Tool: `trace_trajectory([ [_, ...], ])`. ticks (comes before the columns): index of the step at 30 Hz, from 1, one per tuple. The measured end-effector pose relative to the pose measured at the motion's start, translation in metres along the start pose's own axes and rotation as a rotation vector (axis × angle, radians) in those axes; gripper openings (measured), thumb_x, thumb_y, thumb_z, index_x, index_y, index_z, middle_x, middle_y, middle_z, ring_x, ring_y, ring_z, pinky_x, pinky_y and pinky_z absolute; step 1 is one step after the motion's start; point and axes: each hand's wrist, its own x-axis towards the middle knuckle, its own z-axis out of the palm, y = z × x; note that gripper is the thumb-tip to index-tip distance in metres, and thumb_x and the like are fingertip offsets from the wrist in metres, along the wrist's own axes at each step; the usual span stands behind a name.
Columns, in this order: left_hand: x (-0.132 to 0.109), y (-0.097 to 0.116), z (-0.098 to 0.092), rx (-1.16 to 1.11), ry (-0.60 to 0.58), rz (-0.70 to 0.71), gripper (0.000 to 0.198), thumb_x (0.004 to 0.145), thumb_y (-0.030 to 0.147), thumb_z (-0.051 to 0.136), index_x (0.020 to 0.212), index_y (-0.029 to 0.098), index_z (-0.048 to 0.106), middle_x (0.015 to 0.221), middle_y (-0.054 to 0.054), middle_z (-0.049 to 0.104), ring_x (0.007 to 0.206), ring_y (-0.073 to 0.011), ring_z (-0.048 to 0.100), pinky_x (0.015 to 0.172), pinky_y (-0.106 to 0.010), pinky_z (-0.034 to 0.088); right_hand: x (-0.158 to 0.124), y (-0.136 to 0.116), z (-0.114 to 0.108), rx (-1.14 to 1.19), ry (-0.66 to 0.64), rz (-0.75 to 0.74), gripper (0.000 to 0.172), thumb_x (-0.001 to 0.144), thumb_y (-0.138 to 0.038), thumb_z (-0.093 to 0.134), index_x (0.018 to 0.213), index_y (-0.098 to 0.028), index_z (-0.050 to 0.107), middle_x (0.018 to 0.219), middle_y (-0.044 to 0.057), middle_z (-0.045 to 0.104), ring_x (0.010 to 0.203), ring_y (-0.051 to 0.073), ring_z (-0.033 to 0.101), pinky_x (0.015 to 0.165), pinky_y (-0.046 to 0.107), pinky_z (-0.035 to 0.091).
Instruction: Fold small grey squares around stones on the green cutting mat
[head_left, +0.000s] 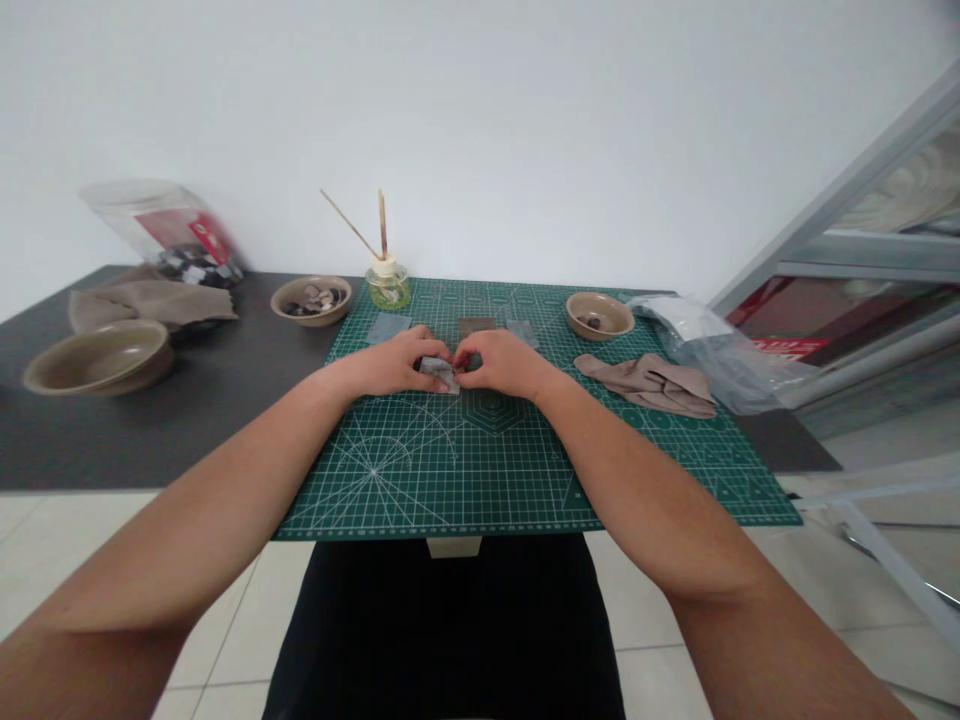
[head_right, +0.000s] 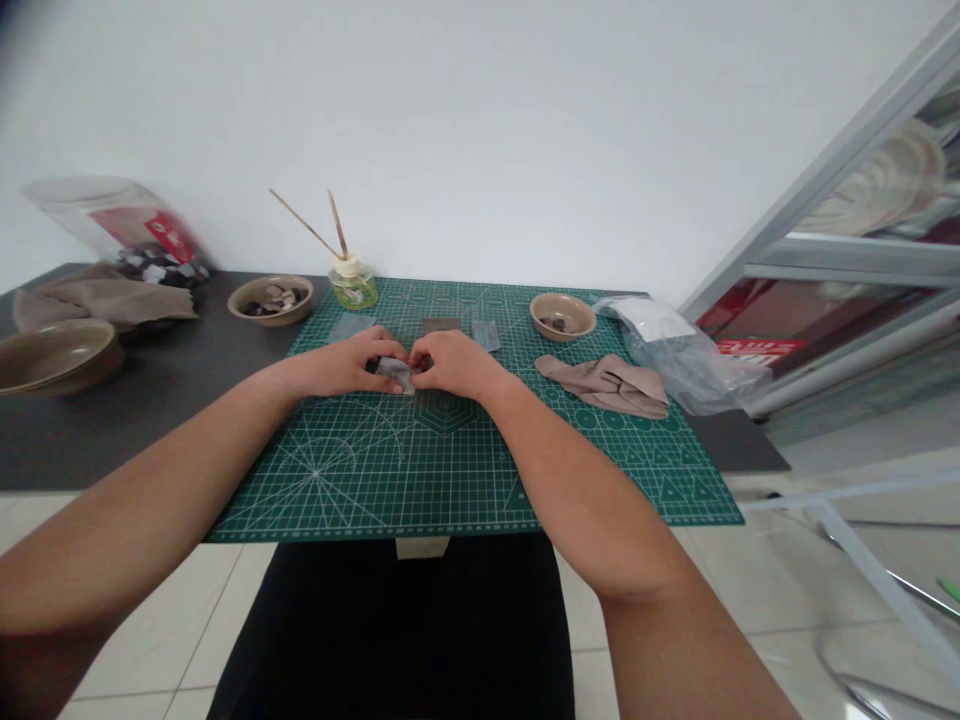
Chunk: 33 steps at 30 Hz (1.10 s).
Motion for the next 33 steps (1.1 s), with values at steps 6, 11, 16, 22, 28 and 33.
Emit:
trace_trajectory([
  [6,-0.001,0.003,-0.001,-0.012,0.002,-0.009,0.049,0.076,0.060,0.068,0.110,0.025,0.069,0.106,-0.005,0.052,0.104,-0.0237,0.053,0.096,-0.037,0.044,0.002,-0.006,0.002,-0.036,-0.022,-0.026,0.016,0.081,-0.027,0.073,0.092,-0.017,0.078,0.091,0.004,0.074,0.084,0.016,0.064,0.074,0.026,0.040],
  [11,-0.001,0.001,0.000,-0.018,0.004,0.008,0.049,0.077,0.059,0.068,0.113,0.026,0.069,0.108,-0.005,0.052,0.106,-0.0234,0.053,0.098,-0.036,0.043,-0.003,-0.004,-0.003,0.052,-0.080,-0.016,0.017,0.076,-0.025,0.074,0.091,-0.018,0.077,0.089,0.002,0.074,0.082,0.015,0.066,0.074,0.024,0.042],
  [16,-0.001,-0.002,0.001,-0.002,-0.006,0.007,0.049,0.078,0.057,0.068,0.116,0.026,0.067,0.111,-0.005,0.052,0.107,-0.0229,0.053,0.098,-0.035,0.042,-0.001,-0.003,0.001,-0.056,-0.007,0.024,0.016,0.078,-0.025,0.072,0.090,-0.017,0.077,0.086,0.004,0.074,0.081,0.016,0.064,0.070,0.025,0.040],
  [22,-0.001,0.000,0.000,-0.015,-0.006,0.010,0.047,0.077,0.059,0.068,0.109,0.024,0.068,0.107,-0.005,0.052,0.108,-0.0243,0.051,0.098,-0.036,0.041,0.002,-0.011,0.006,-0.058,0.008,-0.041,0.016,0.082,-0.030,0.071,0.090,-0.017,0.077,0.090,0.005,0.074,0.085,0.017,0.063,0.074,0.027,0.040],
  [28,0.000,0.001,0.000,-0.040,-0.009,-0.009,0.049,0.075,0.054,0.071,0.115,0.026,0.067,0.109,-0.004,0.050,0.108,-0.0239,0.051,0.099,-0.035,0.040,-0.002,-0.003,-0.002,-0.006,-0.061,-0.006,0.016,0.078,-0.026,0.074,0.091,-0.018,0.077,0.088,0.002,0.074,0.082,0.015,0.065,0.073,0.025,0.041],
  [33,-0.001,0.003,0.000,-0.051,-0.005,-0.024,0.048,0.075,0.054,0.071,0.112,0.023,0.068,0.107,-0.005,0.051,0.103,-0.0230,0.051,0.095,-0.034,0.041,0.001,0.000,0.003,-0.110,0.001,0.006,0.016,0.082,-0.028,0.071,0.093,-0.017,0.077,0.092,0.005,0.074,0.085,0.017,0.064,0.075,0.026,0.040],
])
